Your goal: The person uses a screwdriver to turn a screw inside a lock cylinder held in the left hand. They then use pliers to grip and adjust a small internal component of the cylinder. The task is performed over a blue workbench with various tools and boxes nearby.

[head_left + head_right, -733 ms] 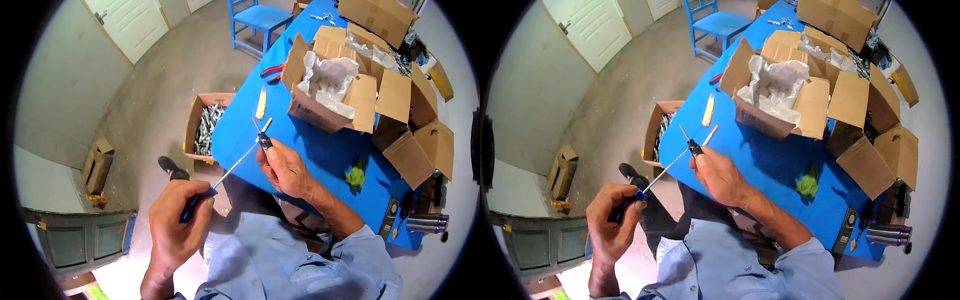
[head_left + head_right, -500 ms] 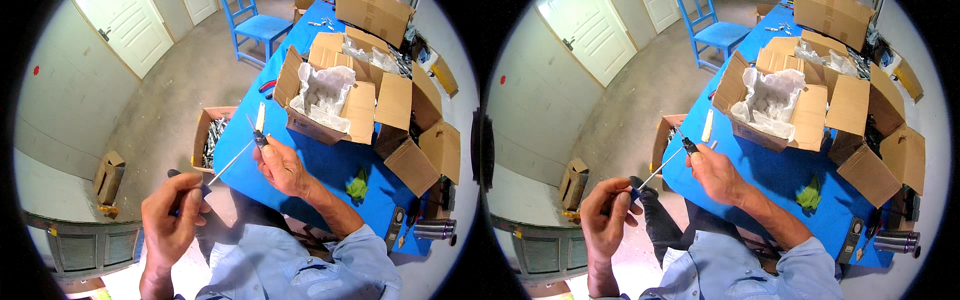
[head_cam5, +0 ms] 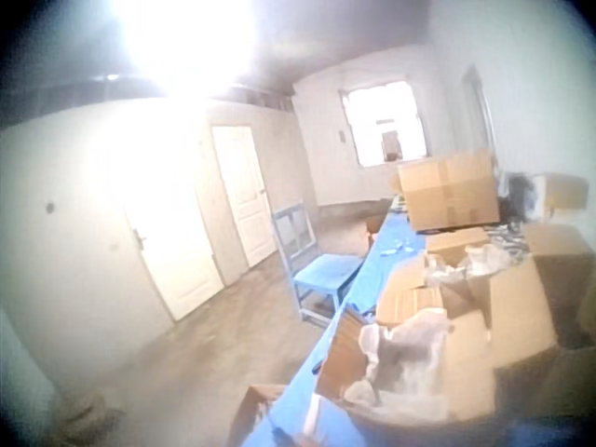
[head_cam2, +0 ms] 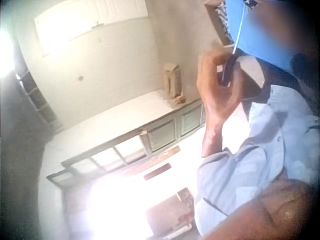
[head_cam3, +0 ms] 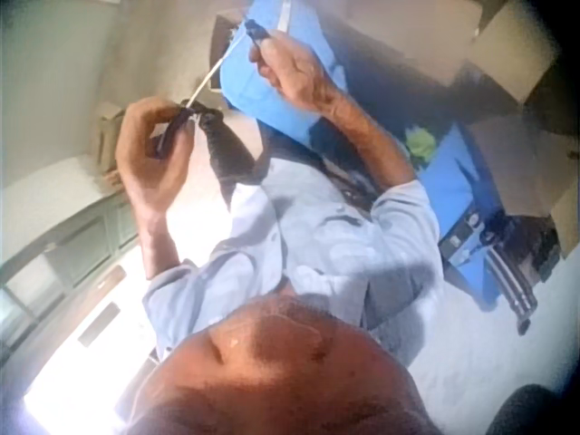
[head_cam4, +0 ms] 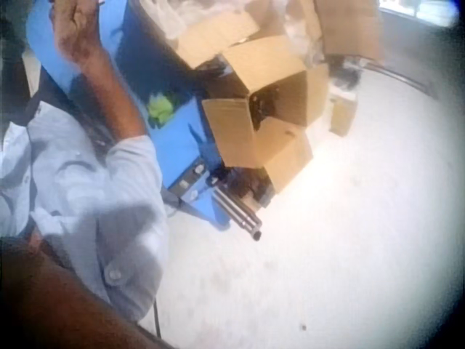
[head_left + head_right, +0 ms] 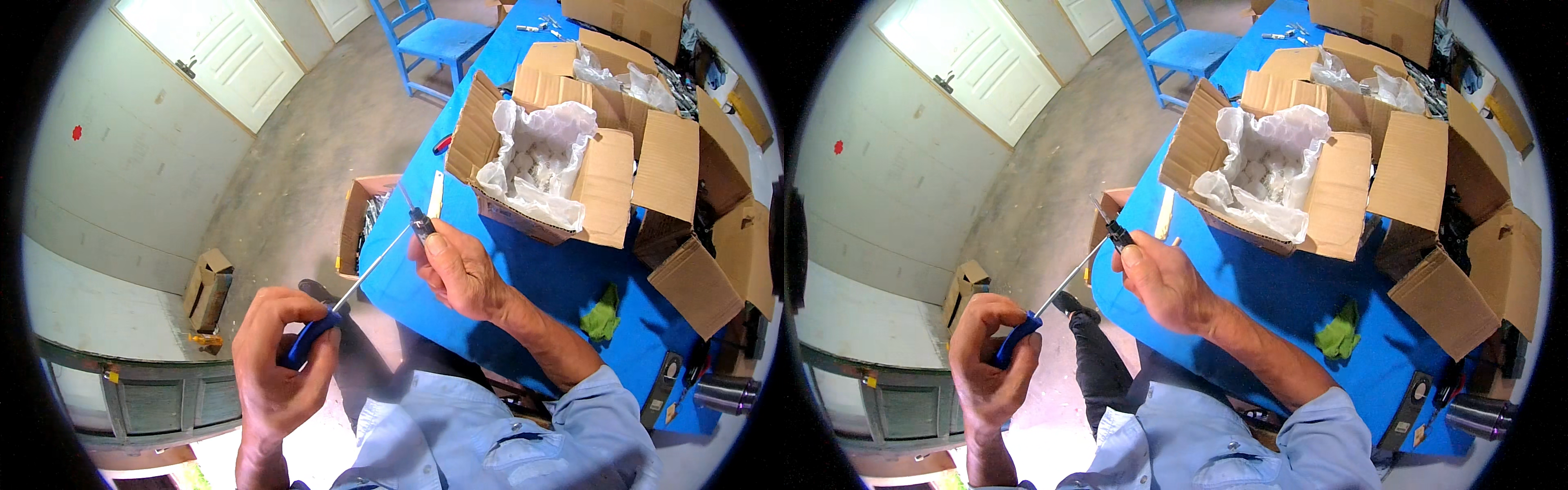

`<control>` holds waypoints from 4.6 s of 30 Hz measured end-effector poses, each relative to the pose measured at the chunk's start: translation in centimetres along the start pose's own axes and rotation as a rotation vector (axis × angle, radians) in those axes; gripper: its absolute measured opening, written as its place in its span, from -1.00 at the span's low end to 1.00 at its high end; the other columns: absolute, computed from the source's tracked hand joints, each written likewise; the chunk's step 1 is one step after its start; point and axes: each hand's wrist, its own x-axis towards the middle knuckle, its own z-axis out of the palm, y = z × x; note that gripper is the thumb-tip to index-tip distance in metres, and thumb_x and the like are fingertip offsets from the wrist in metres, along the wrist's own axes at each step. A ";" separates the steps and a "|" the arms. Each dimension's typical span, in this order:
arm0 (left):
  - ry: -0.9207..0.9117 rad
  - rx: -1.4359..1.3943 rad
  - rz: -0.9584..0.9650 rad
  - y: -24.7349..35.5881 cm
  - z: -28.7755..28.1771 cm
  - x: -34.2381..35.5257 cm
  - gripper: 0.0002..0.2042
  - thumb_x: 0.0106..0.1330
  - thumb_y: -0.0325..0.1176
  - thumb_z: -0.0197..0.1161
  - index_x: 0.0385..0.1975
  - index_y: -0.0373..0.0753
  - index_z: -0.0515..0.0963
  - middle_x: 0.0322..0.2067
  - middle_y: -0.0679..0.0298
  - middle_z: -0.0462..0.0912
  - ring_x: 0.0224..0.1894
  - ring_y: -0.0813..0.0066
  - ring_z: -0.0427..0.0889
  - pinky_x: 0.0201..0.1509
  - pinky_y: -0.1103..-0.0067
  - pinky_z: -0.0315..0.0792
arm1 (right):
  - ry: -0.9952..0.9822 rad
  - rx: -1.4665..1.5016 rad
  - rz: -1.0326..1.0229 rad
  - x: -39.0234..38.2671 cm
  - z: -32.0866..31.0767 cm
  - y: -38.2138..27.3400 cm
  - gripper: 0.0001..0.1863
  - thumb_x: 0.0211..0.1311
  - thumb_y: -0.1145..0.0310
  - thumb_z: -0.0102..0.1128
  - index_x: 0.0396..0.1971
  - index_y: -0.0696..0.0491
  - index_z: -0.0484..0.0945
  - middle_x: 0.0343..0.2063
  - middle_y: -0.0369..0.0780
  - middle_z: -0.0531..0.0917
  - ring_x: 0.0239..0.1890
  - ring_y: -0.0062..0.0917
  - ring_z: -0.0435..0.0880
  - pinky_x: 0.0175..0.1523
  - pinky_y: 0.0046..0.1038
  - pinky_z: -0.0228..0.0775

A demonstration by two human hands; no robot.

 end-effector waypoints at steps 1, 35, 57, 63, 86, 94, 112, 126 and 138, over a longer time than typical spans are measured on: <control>0.004 0.023 -0.027 0.5 0.1 0.1 -0.79 0.22 -0.69 0.25 -0.15 -0.40 0.52 -0.21 0.19 0.53 -0.33 0.61 0.60 -0.37 0.71 0.48 | -0.002 0.011 0.008 0.0 -0.1 0.1 -0.65 0.63 0.17 -0.23 -0.21 0.12 0.44 -0.57 -0.41 0.36 -0.53 -0.76 0.28 -0.42 -0.59 0.20; 0.060 -0.490 -0.369 -4.1 1.3 -1.3 -0.78 0.53 -0.29 0.19 -0.12 -0.37 0.55 -0.38 0.13 0.71 -0.53 0.59 0.70 -0.63 0.74 0.51 | -0.087 0.458 0.202 0.0 0.1 1.0 -0.51 0.64 0.00 -0.32 -0.19 0.13 0.43 -0.61 -0.31 0.42 -0.75 -0.69 0.28 -0.72 -0.56 0.19; 0.088 -0.487 -0.363 -3.8 1.8 -1.8 -0.81 0.52 -0.34 0.21 -0.15 -0.38 0.58 -0.48 0.24 0.65 -0.53 0.63 0.68 -0.58 0.75 0.47 | -0.356 1.042 0.337 -0.2 -0.5 1.2 -0.46 0.63 -0.11 -0.32 -0.24 0.05 0.49 -0.67 -0.34 0.45 -0.81 -0.67 0.29 -0.78 -0.58 0.16; 0.103 -0.511 -0.401 -3.3 1.7 -1.7 -0.84 0.50 -0.43 0.21 -0.12 -0.41 0.59 -0.49 0.23 0.68 -0.50 0.65 0.66 -0.51 0.75 0.45 | -0.385 1.089 0.330 -0.2 -0.5 1.7 -0.47 0.63 -0.08 -0.32 -0.22 0.06 0.47 -0.68 -0.33 0.44 -0.83 -0.67 0.26 -0.81 -0.59 0.12; 0.105 -0.418 -0.402 -2.2 1.7 -1.8 -0.86 0.46 -0.46 0.24 -0.15 -0.41 0.61 -0.47 0.26 0.68 -0.48 0.66 0.67 -0.52 0.75 0.45 | -0.285 0.837 0.401 -0.6 0.2 0.8 -0.43 0.63 -0.09 -0.37 -0.28 0.10 0.46 -0.72 -0.30 0.41 -0.82 -0.62 0.32 -0.76 -0.54 0.24; 0.193 -0.297 -0.292 -3.2 1.3 -2.4 -0.86 0.49 -0.40 0.21 -0.17 -0.37 0.60 -0.50 0.25 0.67 -0.58 0.71 0.58 -0.59 0.79 0.34 | -0.234 0.717 0.369 -0.6 0.8 1.1 -0.42 0.63 -0.09 -0.36 -0.26 0.11 0.48 -0.69 -0.27 0.45 -0.78 -0.62 0.37 -0.70 -0.54 0.31; 0.170 -0.314 -0.279 -3.8 1.6 -3.8 -0.94 0.39 -0.55 0.24 -0.21 -0.37 0.61 -0.44 0.25 0.68 -0.49 0.67 0.68 -0.57 0.78 0.42 | -0.179 0.566 0.220 -0.3 1.1 1.4 -0.49 0.64 0.00 -0.27 -0.19 0.17 0.48 -0.63 -0.25 0.47 -0.71 -0.65 0.39 -0.64 -0.54 0.31; 0.201 -0.199 -0.275 -2.8 1.7 -3.9 -0.84 0.25 -0.56 0.36 -0.18 -0.37 0.63 -0.31 0.32 0.65 -0.41 0.73 0.57 -0.35 0.75 0.43 | -0.169 0.363 0.079 -0.3 1.5 1.3 -0.47 0.65 0.13 -0.25 0.38 0.19 0.27 -0.47 -0.24 0.55 -0.62 -0.72 0.42 -0.56 -0.65 0.30; 0.101 -0.040 -0.201 -3.4 1.3 -4.5 -0.76 0.18 -0.53 0.38 -0.15 -0.35 0.64 -0.33 0.27 0.65 -0.38 0.67 0.64 -0.33 0.76 0.48 | -0.190 0.431 0.047 -0.4 1.4 1.7 -0.61 0.64 0.28 -0.15 0.26 0.20 0.37 -0.28 -0.26 0.59 -0.50 -0.75 0.48 -0.43 -0.70 0.36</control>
